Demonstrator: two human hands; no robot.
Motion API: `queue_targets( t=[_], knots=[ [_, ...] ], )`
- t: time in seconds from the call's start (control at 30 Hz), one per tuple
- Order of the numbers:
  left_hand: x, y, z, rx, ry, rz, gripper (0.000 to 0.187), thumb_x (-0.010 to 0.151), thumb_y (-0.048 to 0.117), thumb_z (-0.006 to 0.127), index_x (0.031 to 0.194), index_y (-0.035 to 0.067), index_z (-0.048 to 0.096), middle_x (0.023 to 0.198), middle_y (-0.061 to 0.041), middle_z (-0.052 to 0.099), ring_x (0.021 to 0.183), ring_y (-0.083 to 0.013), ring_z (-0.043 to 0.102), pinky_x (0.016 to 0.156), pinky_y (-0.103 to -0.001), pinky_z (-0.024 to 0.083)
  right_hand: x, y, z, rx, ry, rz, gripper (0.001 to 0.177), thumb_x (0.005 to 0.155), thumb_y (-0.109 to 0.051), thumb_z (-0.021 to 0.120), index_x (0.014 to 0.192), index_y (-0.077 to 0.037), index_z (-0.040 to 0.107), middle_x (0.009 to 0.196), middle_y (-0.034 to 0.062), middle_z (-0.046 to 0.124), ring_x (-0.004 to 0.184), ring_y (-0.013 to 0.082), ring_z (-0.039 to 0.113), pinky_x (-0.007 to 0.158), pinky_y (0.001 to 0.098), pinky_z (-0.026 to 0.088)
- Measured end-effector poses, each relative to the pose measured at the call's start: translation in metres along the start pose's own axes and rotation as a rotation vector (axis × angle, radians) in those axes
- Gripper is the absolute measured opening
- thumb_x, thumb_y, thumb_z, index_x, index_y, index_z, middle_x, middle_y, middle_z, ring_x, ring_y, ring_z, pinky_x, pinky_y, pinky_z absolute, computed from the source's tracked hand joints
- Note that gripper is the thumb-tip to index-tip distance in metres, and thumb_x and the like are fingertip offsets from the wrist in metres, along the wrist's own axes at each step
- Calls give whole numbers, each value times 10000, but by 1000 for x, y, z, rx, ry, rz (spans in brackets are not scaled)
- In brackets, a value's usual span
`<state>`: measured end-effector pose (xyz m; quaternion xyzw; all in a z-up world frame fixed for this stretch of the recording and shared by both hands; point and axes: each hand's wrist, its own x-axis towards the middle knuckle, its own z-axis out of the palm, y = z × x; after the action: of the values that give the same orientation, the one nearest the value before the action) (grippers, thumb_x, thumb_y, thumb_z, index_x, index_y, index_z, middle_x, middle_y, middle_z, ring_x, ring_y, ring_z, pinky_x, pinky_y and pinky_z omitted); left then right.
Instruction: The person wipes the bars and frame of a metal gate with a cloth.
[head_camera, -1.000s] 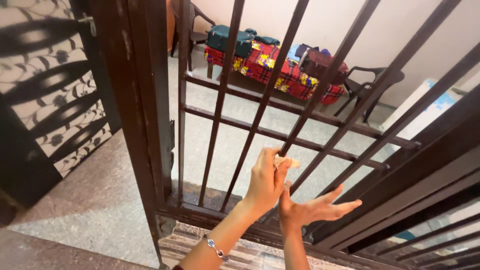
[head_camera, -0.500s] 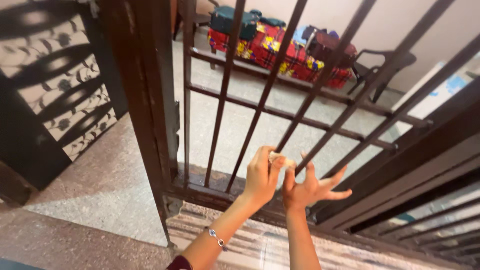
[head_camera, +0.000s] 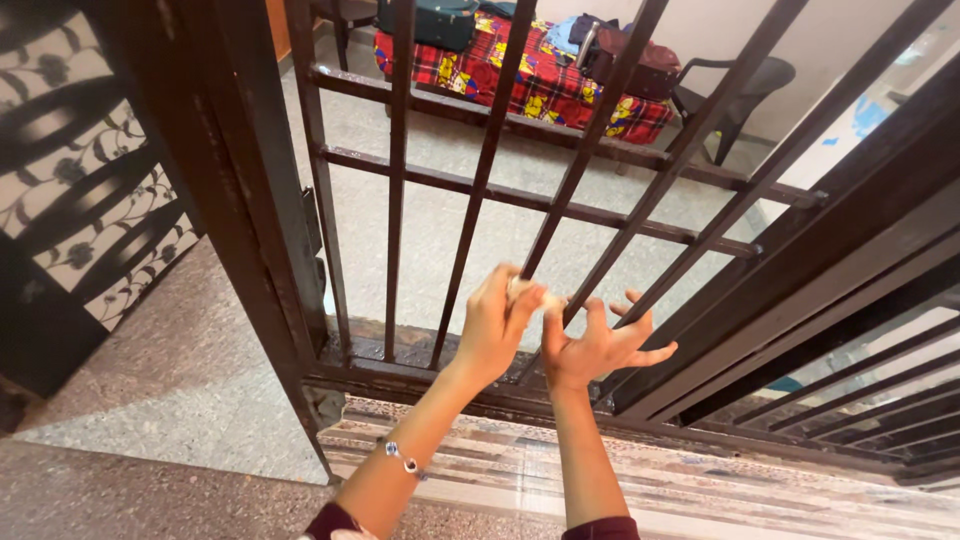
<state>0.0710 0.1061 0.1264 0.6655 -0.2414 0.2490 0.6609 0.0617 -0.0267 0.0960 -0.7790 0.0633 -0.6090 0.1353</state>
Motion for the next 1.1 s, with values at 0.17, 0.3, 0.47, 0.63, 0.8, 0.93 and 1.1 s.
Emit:
queue_targets(
  t=[0.17, 0.3, 0.47, 0.63, 0.8, 0.93, 1.1],
  knots=[
    [-43, -32, -5, 96, 35, -102, 325, 980, 257, 680, 1114, -34, 623, 876, -134, 739, 692, -190, 718, 582, -320, 534, -1, 2, 3, 1, 6, -1, 323, 786, -415, 767, 862, -107, 708, 1325, 167, 545, 1102, 255, 547, 1172, 739, -28],
    [-58, -33, -14, 116, -5, -298, 337, 915, 251, 733, 1114, -15, 682, 894, -124, 792, 705, -185, 769, 574, -307, 564, -5, 7, 3, -25, 4, -73, 311, 804, -386, 741, 876, -86, 698, 1321, 194, 534, 1263, 340, 485, 1169, 742, -23],
    [-97, -39, -20, 356, 2, -315, 303, 923, 186, 720, 1166, 7, 690, 939, -127, 778, 772, -230, 757, 629, -353, 576, -8, 11, 4, -31, -24, -70, 308, 798, -374, 738, 848, -76, 675, 1284, 200, 540, 1328, 370, 439, 1162, 756, -19],
    [-120, -51, -27, 630, 152, 11, 245, 864, 57, 698, 1107, 51, 725, 1048, -78, 775, 1019, -309, 687, 878, -433, 542, -8, 11, 4, -4, -21, -74, 330, 818, -387, 751, 878, -72, 673, 1300, 210, 532, 1335, 377, 434, 1159, 760, -16],
    [-122, -60, -34, 912, 176, 101, 280, 889, 93, 676, 1165, 54, 703, 1115, -106, 763, 972, -311, 641, 729, -438, 508, -9, 11, 4, 15, -15, -60, 322, 808, -379, 752, 882, -77, 668, 1321, 216, 527, 1346, 371, 435, 1164, 769, -19],
    [-121, -53, -28, 916, 138, -22, 265, 935, 116, 646, 1192, 74, 693, 1174, -109, 744, 853, -328, 606, 661, -451, 493, -8, 10, 6, -27, -26, -79, 313, 833, -368, 763, 908, -80, 667, 1341, 206, 509, 1403, 396, 410, 1169, 773, -26],
    [-101, 10, -51, 454, 169, -149, 220, 1008, 131, 593, 1202, 61, 670, 1063, -100, 721, 949, -328, 627, 830, -449, 507, -11, 12, 3, -7, -32, -84, 331, 832, -370, 761, 944, -74, 665, 1393, 212, 484, 1422, 423, 384, 1148, 785, -34]
  ],
)
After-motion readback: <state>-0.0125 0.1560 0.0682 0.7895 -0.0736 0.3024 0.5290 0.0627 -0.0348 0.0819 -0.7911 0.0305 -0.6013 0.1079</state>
